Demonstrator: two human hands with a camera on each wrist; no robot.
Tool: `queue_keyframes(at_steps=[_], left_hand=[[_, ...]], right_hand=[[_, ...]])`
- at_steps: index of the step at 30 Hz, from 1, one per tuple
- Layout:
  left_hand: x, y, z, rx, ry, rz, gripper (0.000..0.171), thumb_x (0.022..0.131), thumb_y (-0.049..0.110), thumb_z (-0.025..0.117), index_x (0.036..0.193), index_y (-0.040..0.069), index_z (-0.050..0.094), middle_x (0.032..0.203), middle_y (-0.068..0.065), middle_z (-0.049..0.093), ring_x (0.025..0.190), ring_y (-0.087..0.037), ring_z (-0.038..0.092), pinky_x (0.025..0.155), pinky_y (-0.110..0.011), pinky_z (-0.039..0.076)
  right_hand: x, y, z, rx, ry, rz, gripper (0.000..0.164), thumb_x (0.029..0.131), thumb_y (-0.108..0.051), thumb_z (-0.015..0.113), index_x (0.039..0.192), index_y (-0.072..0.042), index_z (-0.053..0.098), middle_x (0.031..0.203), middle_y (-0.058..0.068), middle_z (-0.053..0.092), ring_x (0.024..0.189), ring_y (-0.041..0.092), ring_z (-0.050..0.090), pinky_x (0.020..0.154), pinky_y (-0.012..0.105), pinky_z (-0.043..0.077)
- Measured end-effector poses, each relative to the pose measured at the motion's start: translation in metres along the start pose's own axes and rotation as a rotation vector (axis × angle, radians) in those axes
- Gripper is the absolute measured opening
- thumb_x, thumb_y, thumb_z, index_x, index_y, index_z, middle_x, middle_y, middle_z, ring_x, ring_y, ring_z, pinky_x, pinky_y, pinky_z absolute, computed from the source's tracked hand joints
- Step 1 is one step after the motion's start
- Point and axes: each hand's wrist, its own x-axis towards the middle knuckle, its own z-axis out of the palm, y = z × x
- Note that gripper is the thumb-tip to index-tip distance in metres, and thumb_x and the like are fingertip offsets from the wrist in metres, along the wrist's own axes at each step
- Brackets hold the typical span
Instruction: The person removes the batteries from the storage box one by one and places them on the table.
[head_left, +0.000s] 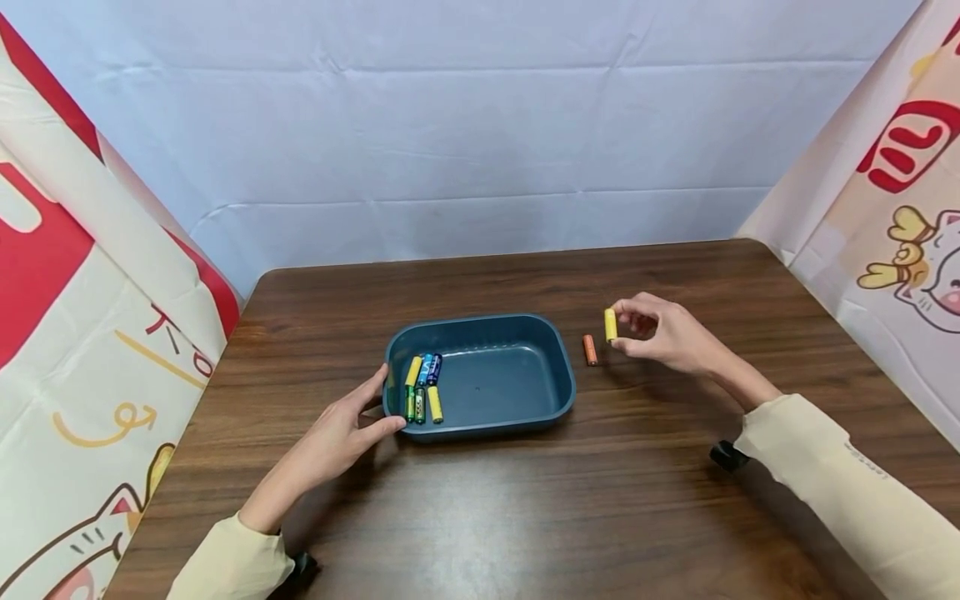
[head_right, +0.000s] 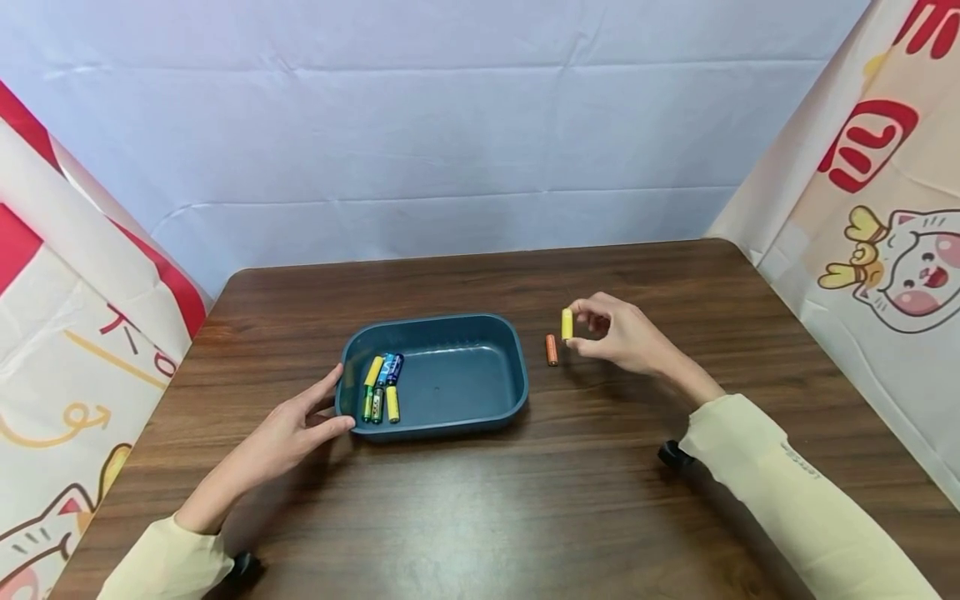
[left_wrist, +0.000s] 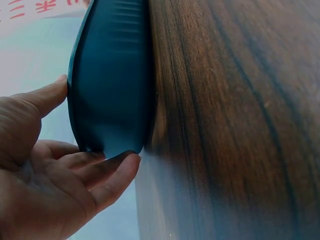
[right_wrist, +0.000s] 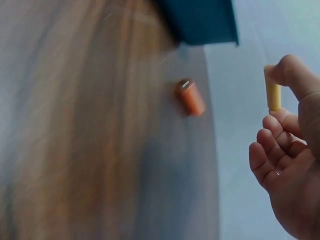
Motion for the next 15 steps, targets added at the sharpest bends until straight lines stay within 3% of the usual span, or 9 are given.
queue_keyframes(at_steps=[6, 15], left_hand=[[0.0, 0.0, -0.001, 0.003, 0.002, 0.004, 0.083, 0.102, 0.032, 0.068, 0.165, 0.005, 0.021, 0.162, -0.021, 0.036, 0.136, -0.038, 0.053, 0.103, -0.055, 0.049], [0.0, 0.001, -0.001, -0.008, -0.001, -0.006, 0.082, 0.103, 0.032, 0.068, 0.165, 0.005, 0.021, 0.162, -0.021, 0.036, 0.136, -0.038, 0.053, 0.103, -0.055, 0.049]], right_hand=[[-0.007, 0.023, 0.012, -0.035, -0.046, -0.003, 0.035, 0.088, -0.01, 0.082, 0.12, -0.003, 0.069, 0.1, 0.003, 0.062, 0.085, 0.017, 0.056, 0.072, 0.029, 0.051], [-0.008, 0.035, 0.023, -0.07, -0.1, 0.005, 0.033, 0.089, -0.013, 0.082, 0.118, -0.005, 0.07, 0.098, 0.004, 0.06, 0.086, 0.018, 0.054, 0.071, 0.031, 0.047]])
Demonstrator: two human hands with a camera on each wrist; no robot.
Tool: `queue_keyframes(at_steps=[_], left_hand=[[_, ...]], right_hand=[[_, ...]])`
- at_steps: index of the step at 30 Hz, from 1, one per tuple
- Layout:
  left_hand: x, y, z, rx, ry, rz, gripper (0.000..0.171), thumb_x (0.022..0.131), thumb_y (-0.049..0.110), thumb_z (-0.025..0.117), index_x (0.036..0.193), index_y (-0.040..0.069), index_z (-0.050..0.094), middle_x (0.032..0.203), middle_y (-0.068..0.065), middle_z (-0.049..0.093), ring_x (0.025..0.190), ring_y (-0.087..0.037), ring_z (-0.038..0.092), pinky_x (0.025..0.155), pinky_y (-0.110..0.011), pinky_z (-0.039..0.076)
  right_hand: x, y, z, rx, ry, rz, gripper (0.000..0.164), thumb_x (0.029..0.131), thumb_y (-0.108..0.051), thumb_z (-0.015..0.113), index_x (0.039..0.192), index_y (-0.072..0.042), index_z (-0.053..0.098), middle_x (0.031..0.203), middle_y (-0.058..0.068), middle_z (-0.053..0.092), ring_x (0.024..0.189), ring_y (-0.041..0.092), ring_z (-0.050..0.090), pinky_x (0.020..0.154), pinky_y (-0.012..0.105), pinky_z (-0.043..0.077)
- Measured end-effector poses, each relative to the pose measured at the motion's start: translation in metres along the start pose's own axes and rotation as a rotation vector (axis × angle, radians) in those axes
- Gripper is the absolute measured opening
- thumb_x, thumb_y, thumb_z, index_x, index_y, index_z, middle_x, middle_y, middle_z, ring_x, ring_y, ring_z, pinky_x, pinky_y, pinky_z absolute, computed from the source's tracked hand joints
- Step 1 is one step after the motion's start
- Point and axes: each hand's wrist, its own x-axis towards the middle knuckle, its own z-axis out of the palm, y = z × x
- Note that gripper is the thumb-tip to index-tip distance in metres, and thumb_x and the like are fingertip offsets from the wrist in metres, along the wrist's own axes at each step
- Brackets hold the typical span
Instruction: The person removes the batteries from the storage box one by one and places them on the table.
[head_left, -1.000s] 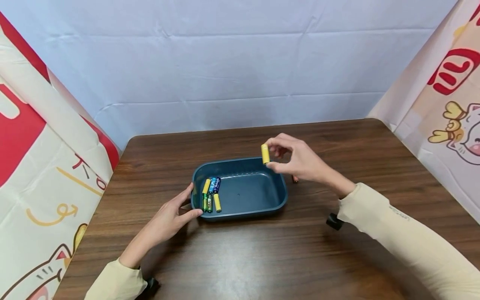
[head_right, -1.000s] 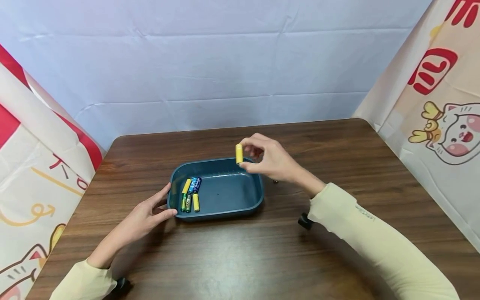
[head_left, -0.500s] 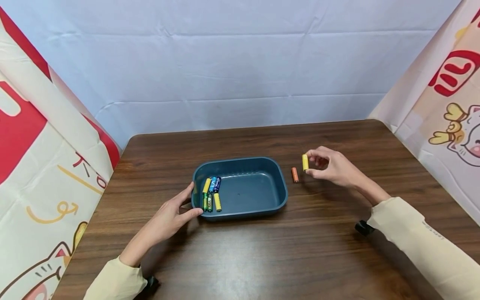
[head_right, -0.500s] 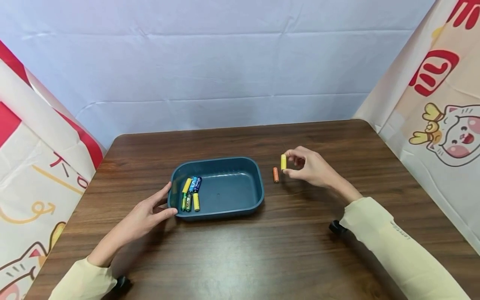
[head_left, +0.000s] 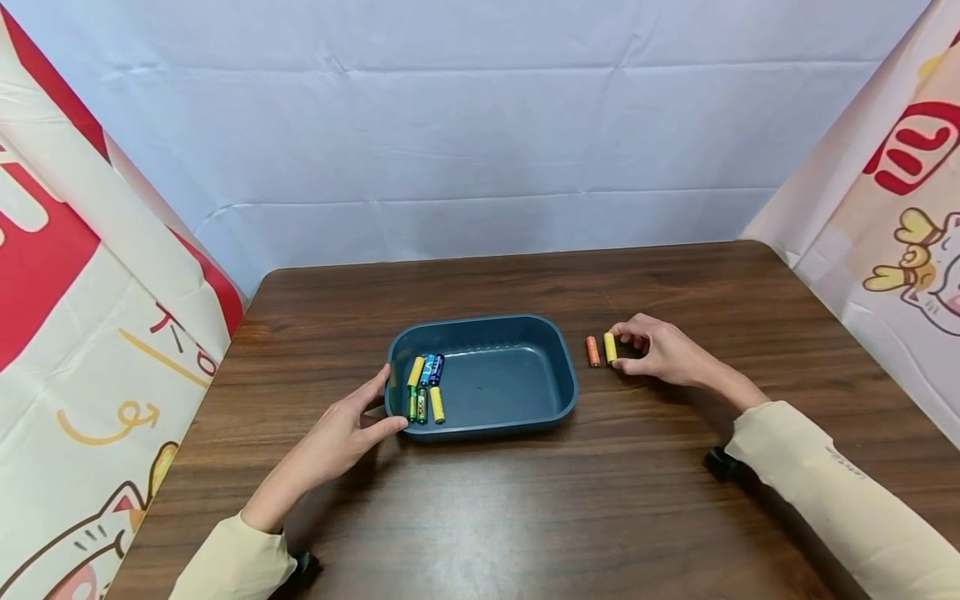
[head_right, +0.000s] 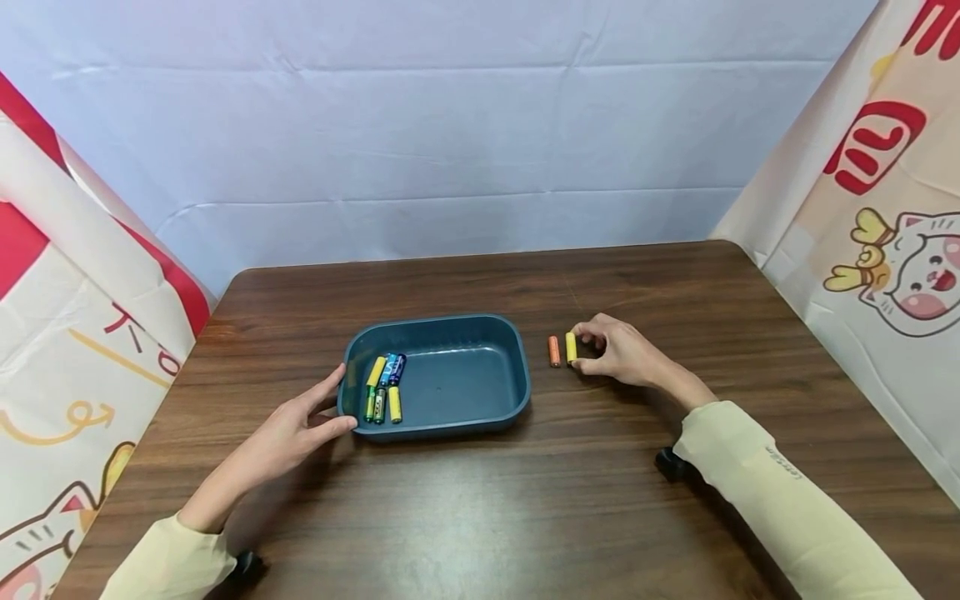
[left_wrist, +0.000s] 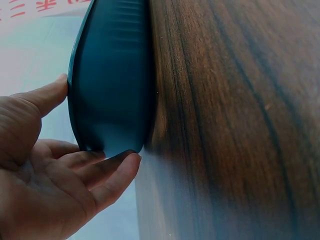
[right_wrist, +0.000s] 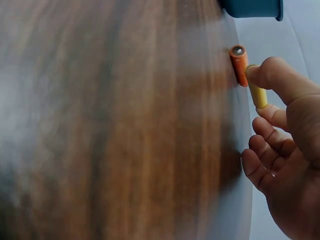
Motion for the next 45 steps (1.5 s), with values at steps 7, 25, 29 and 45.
queue_keyframes(at_steps=[7, 25, 29, 45], left_hand=[[0.0007, 0.0002, -0.0001, 0.001, 0.0, -0.01, 0.082, 0.102, 0.031, 0.068, 0.165, 0.006, 0.021, 0.163, -0.02, 0.034, 0.136, -0.039, 0.053, 0.103, -0.054, 0.049], [0.0003, -0.0003, -0.0002, 0.01, 0.008, -0.005, 0.082, 0.102, 0.032, 0.068, 0.165, 0.005, 0.022, 0.162, -0.022, 0.036, 0.135, -0.039, 0.054, 0.103, -0.055, 0.049], [-0.0002, 0.0016, -0.0012, 0.014, 0.008, -0.002, 0.081, 0.103, 0.032, 0.067, 0.165, 0.005, 0.022, 0.162, -0.022, 0.036, 0.135, -0.039, 0.053, 0.104, -0.055, 0.049], [-0.0008, 0.0009, -0.0005, 0.02, 0.003, -0.01, 0.083, 0.102, 0.037, 0.067, 0.165, 0.006, 0.022, 0.163, -0.022, 0.035, 0.136, -0.04, 0.052, 0.105, -0.056, 0.047]], right_hand=[[0.0022, 0.0006, 0.0029, -0.004, -0.053, 0.034, 0.037, 0.091, -0.016, 0.08, 0.123, -0.002, 0.07, 0.099, 0.005, 0.058, 0.086, 0.019, 0.052, 0.073, 0.035, 0.046], [0.0026, -0.0029, 0.003, 0.007, -0.084, 0.097, 0.048, 0.091, -0.017, 0.081, 0.133, 0.002, 0.065, 0.106, 0.01, 0.06, 0.091, 0.022, 0.054, 0.078, 0.04, 0.048], [0.0026, -0.0046, 0.0019, 0.019, -0.09, 0.103, 0.053, 0.091, -0.019, 0.082, 0.136, 0.002, 0.063, 0.107, 0.011, 0.06, 0.092, 0.023, 0.055, 0.079, 0.041, 0.048], [0.0012, -0.0037, 0.0017, 0.014, -0.088, 0.098, 0.057, 0.09, -0.021, 0.084, 0.136, 0.005, 0.062, 0.107, 0.011, 0.061, 0.094, 0.024, 0.057, 0.08, 0.044, 0.049]])
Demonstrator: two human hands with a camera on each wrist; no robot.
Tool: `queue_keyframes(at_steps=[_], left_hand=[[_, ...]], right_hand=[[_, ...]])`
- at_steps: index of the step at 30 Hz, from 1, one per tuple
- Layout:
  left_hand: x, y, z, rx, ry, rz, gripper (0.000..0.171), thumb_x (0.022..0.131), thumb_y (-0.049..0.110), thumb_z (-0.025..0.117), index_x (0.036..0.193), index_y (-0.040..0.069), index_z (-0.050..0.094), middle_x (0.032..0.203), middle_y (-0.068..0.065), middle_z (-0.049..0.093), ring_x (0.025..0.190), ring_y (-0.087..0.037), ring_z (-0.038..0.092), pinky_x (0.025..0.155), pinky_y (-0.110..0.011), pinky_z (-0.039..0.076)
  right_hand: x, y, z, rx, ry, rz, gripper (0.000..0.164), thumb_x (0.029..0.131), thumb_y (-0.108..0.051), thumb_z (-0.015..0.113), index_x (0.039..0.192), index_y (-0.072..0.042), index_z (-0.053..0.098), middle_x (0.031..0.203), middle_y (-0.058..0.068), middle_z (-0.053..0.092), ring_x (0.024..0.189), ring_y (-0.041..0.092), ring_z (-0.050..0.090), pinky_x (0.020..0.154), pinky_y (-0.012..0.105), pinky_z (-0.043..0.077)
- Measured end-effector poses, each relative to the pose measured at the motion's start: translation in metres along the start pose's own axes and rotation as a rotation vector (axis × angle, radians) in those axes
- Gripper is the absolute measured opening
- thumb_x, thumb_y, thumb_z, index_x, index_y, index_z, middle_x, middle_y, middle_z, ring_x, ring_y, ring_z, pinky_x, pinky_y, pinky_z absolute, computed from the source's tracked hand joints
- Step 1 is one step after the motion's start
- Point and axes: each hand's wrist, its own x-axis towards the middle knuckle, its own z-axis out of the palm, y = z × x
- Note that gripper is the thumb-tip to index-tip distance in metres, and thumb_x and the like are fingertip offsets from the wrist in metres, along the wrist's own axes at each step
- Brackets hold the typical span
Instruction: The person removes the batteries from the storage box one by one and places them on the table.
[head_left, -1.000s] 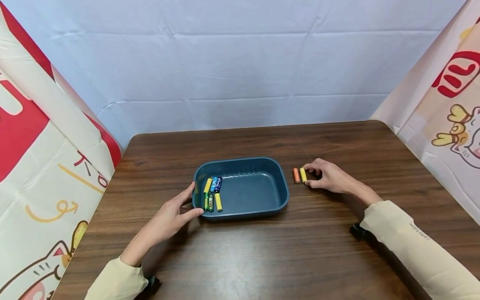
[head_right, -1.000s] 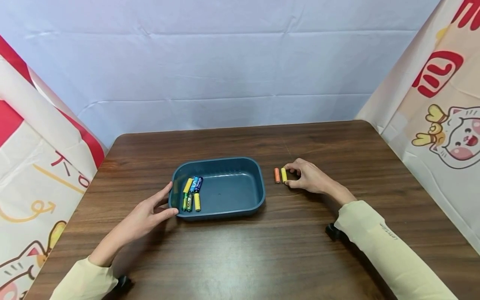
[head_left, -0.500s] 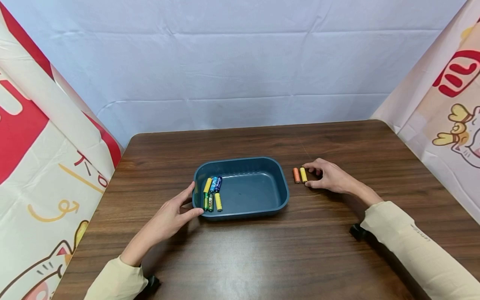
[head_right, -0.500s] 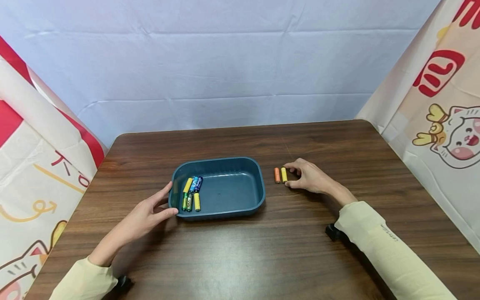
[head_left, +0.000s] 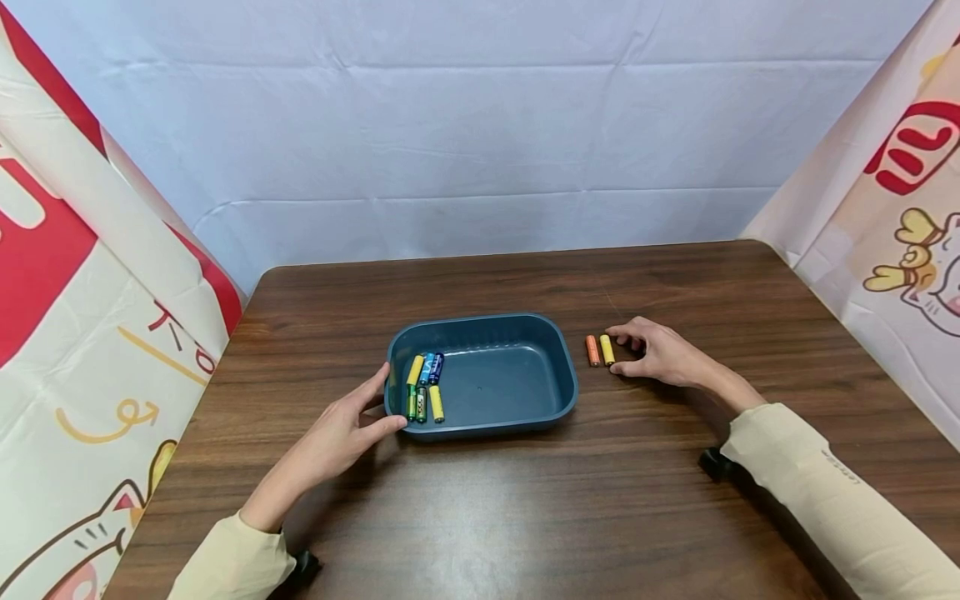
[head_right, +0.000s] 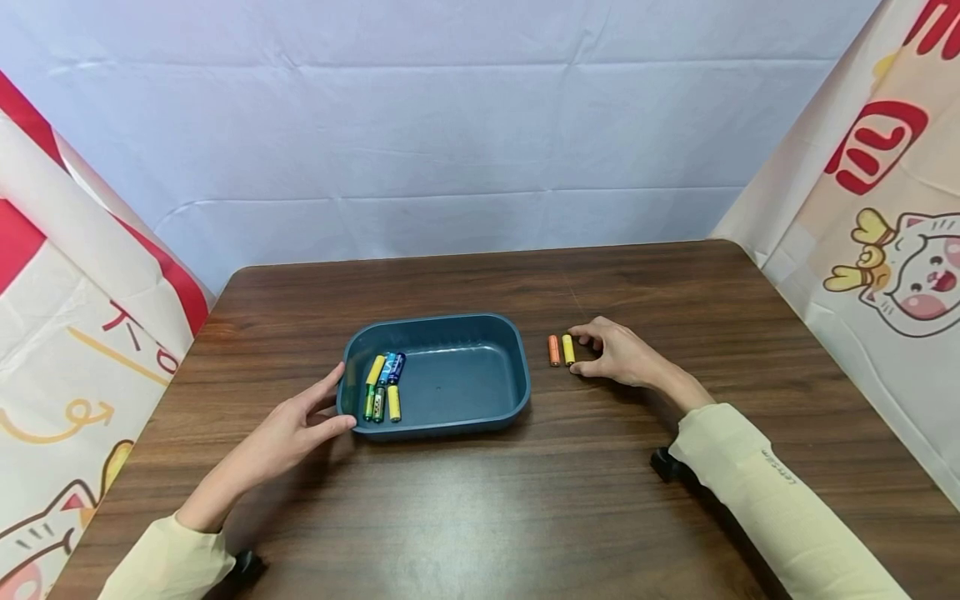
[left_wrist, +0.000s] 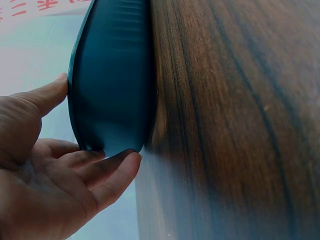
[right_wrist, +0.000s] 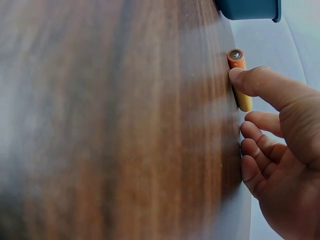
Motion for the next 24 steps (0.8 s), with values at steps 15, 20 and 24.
queue_keyframes(at_steps=[15, 20, 24], left_hand=[[0.0, -0.001, -0.001, -0.012, -0.008, 0.008, 0.083, 0.103, 0.039, 0.065, 0.165, 0.006, 0.021, 0.162, -0.023, 0.035, 0.133, -0.04, 0.056, 0.104, -0.055, 0.048], [0.0, -0.002, -0.001, -0.019, -0.004, 0.0, 0.082, 0.103, 0.033, 0.067, 0.165, 0.007, 0.021, 0.163, -0.022, 0.034, 0.132, -0.039, 0.056, 0.104, -0.055, 0.048], [0.001, -0.002, -0.001, -0.014, -0.007, 0.006, 0.082, 0.103, 0.034, 0.067, 0.165, 0.006, 0.02, 0.162, -0.023, 0.035, 0.133, -0.04, 0.055, 0.104, -0.055, 0.048]], right_hand=[[0.001, -0.031, -0.014, 0.09, 0.155, -0.073, 0.046, 0.096, -0.018, 0.077, 0.136, -0.001, 0.064, 0.109, 0.008, 0.067, 0.092, 0.019, 0.06, 0.077, 0.031, 0.051], [0.017, -0.073, -0.013, 0.148, 0.208, -0.24, 0.042, 0.092, -0.009, 0.08, 0.131, -0.005, 0.068, 0.104, 0.005, 0.067, 0.086, 0.016, 0.062, 0.071, 0.031, 0.053], [0.032, -0.107, -0.002, 0.207, 0.149, -0.31, 0.043, 0.091, -0.009, 0.081, 0.131, -0.004, 0.068, 0.107, 0.005, 0.067, 0.087, 0.016, 0.063, 0.07, 0.031, 0.054]])
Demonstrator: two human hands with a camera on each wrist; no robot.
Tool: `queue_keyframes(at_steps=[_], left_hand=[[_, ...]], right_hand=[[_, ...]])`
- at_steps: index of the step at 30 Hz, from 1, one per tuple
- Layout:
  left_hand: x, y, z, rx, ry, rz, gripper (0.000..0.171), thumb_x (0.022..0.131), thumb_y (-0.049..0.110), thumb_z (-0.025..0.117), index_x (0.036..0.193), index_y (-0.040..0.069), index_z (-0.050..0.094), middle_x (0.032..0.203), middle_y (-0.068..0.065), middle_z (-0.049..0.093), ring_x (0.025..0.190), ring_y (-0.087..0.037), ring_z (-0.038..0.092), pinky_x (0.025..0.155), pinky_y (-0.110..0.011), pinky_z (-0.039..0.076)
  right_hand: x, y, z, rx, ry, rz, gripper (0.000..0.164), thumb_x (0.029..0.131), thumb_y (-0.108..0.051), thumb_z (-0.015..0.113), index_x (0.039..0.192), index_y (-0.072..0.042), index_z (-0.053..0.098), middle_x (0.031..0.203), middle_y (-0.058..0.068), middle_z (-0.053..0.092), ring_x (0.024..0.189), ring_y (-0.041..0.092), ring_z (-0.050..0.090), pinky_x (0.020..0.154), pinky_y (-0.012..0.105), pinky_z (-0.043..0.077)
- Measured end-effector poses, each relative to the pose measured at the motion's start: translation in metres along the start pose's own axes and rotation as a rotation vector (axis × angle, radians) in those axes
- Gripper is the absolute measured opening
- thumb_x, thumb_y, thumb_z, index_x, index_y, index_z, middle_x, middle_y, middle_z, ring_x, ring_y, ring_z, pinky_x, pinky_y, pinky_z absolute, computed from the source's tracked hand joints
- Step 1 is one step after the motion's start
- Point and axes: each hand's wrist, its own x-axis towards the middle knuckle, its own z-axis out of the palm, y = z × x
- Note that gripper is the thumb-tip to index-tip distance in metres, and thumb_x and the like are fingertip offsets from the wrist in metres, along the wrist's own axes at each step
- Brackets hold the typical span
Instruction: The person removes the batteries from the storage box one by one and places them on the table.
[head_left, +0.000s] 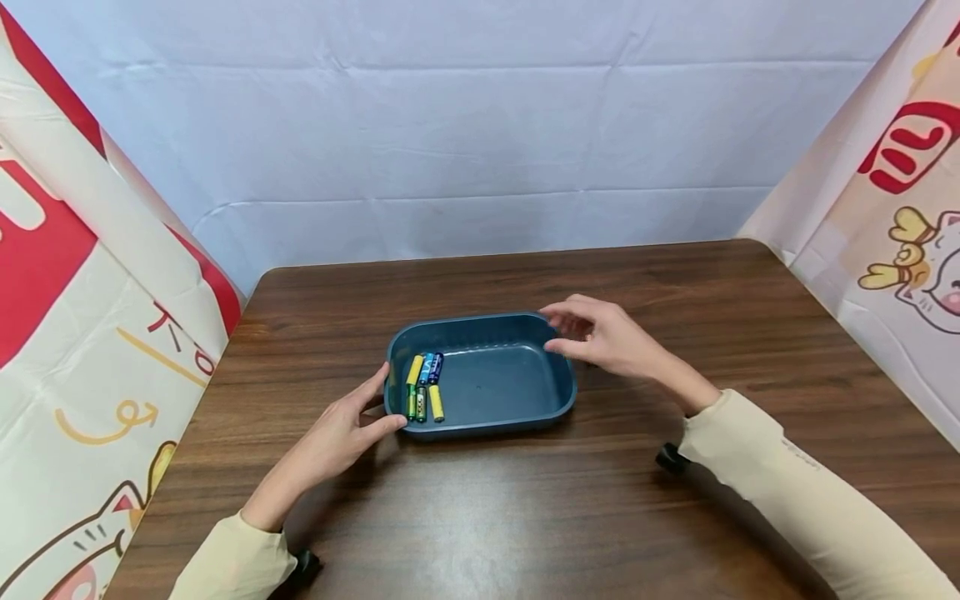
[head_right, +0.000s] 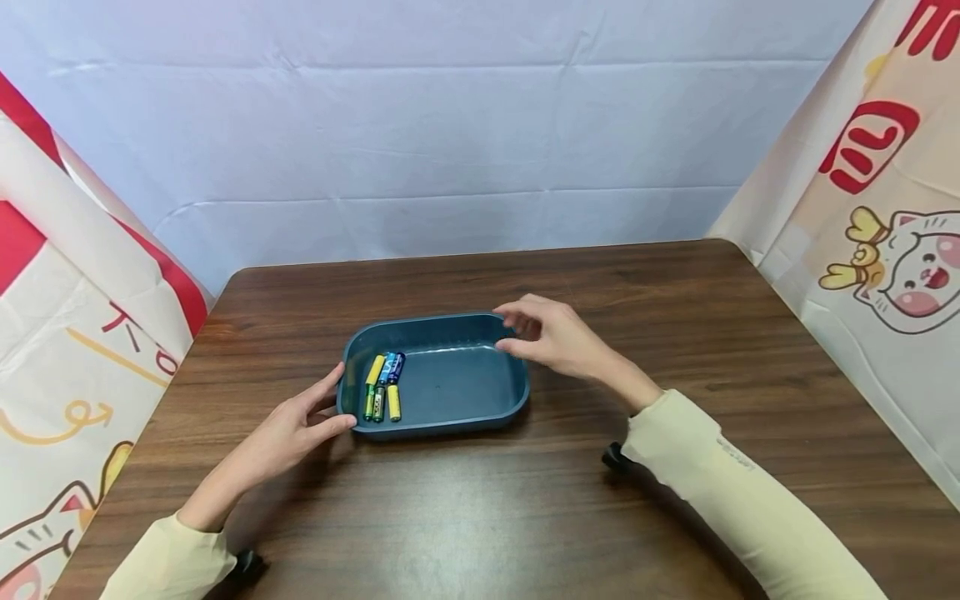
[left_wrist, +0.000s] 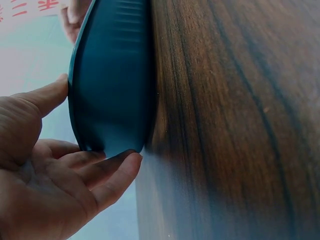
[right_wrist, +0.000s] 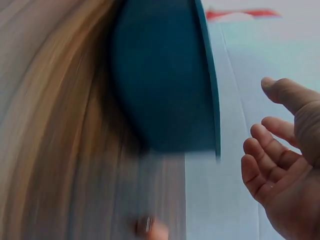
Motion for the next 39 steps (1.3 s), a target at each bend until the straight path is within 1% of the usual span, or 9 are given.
queue_keyframes(at_steps=[4, 7, 11, 14, 17, 19, 22, 30, 39], left_hand=[[0.0, 0.001, 0.001, -0.01, 0.002, 0.001, 0.083, 0.103, 0.033, 0.067, 0.165, 0.006, 0.02, 0.161, -0.022, 0.037, 0.135, -0.04, 0.054, 0.104, -0.055, 0.048], [-0.001, 0.001, 0.001, -0.017, 0.002, 0.004, 0.083, 0.103, 0.032, 0.067, 0.165, 0.006, 0.02, 0.16, -0.023, 0.04, 0.135, -0.04, 0.053, 0.103, -0.054, 0.049], [0.0, 0.002, 0.0, -0.018, -0.003, 0.009, 0.083, 0.103, 0.034, 0.066, 0.165, 0.005, 0.02, 0.157, -0.024, 0.042, 0.136, -0.041, 0.053, 0.103, -0.054, 0.049], [0.0, 0.001, 0.0, -0.022, -0.007, 0.01, 0.083, 0.103, 0.034, 0.066, 0.165, 0.005, 0.02, 0.157, -0.025, 0.043, 0.136, -0.042, 0.052, 0.104, -0.055, 0.049], [0.0, 0.001, 0.001, -0.023, -0.008, 0.009, 0.083, 0.103, 0.035, 0.066, 0.165, 0.006, 0.02, 0.157, -0.024, 0.043, 0.136, -0.041, 0.052, 0.104, -0.054, 0.048], [0.0, 0.0, 0.001, -0.02, -0.009, 0.012, 0.083, 0.103, 0.035, 0.066, 0.165, 0.006, 0.019, 0.158, -0.024, 0.042, 0.136, -0.041, 0.052, 0.104, -0.054, 0.049], [-0.001, 0.0, 0.0, -0.023, -0.008, 0.013, 0.083, 0.103, 0.035, 0.066, 0.165, 0.006, 0.019, 0.159, -0.023, 0.04, 0.136, -0.041, 0.052, 0.104, -0.054, 0.049], [0.0, 0.0, 0.0, -0.027, -0.011, 0.02, 0.084, 0.103, 0.037, 0.065, 0.165, 0.005, 0.019, 0.162, -0.023, 0.036, 0.134, -0.041, 0.054, 0.102, -0.053, 0.05], [0.0, -0.001, 0.001, -0.024, -0.006, 0.012, 0.085, 0.102, 0.038, 0.067, 0.165, 0.006, 0.02, 0.161, -0.022, 0.038, 0.134, -0.041, 0.054, 0.103, -0.053, 0.049]], right_hand=[[0.021, -0.018, 0.026, 0.044, -0.063, -0.014, 0.043, 0.09, -0.013, 0.083, 0.129, -0.003, 0.069, 0.106, 0.002, 0.067, 0.091, 0.026, 0.063, 0.074, 0.038, 0.055], [0.034, -0.027, 0.047, 0.06, -0.105, -0.019, 0.042, 0.091, -0.016, 0.082, 0.129, -0.003, 0.069, 0.105, 0.003, 0.066, 0.091, 0.031, 0.063, 0.076, 0.038, 0.055], [0.047, -0.035, 0.072, 0.064, -0.164, -0.014, 0.042, 0.093, -0.019, 0.081, 0.129, -0.002, 0.069, 0.107, 0.009, 0.068, 0.091, 0.027, 0.063, 0.076, 0.031, 0.055], [0.054, -0.039, 0.087, 0.07, -0.224, 0.01, 0.044, 0.093, -0.02, 0.081, 0.13, 0.0, 0.069, 0.11, 0.013, 0.068, 0.093, 0.024, 0.062, 0.076, 0.028, 0.054], [0.058, -0.042, 0.099, 0.068, -0.299, 0.046, 0.046, 0.093, -0.021, 0.081, 0.132, 0.0, 0.068, 0.113, 0.013, 0.068, 0.094, 0.021, 0.061, 0.078, 0.027, 0.053], [0.06, -0.044, 0.105, 0.065, -0.342, 0.066, 0.046, 0.093, -0.021, 0.081, 0.132, 0.0, 0.068, 0.114, 0.012, 0.067, 0.094, 0.019, 0.06, 0.079, 0.026, 0.052], [0.062, -0.047, 0.113, 0.052, -0.374, 0.089, 0.045, 0.092, -0.02, 0.082, 0.131, -0.002, 0.069, 0.114, 0.01, 0.067, 0.094, 0.017, 0.059, 0.079, 0.025, 0.052], [0.064, -0.052, 0.124, 0.019, -0.398, 0.138, 0.042, 0.09, -0.019, 0.084, 0.127, -0.002, 0.071, 0.109, 0.006, 0.068, 0.095, 0.017, 0.061, 0.08, 0.026, 0.052], [0.065, -0.051, 0.134, -0.033, -0.416, 0.187, 0.047, 0.088, -0.023, 0.086, 0.129, -0.005, 0.071, 0.112, 0.004, 0.07, 0.1, 0.014, 0.064, 0.087, 0.031, 0.055]])
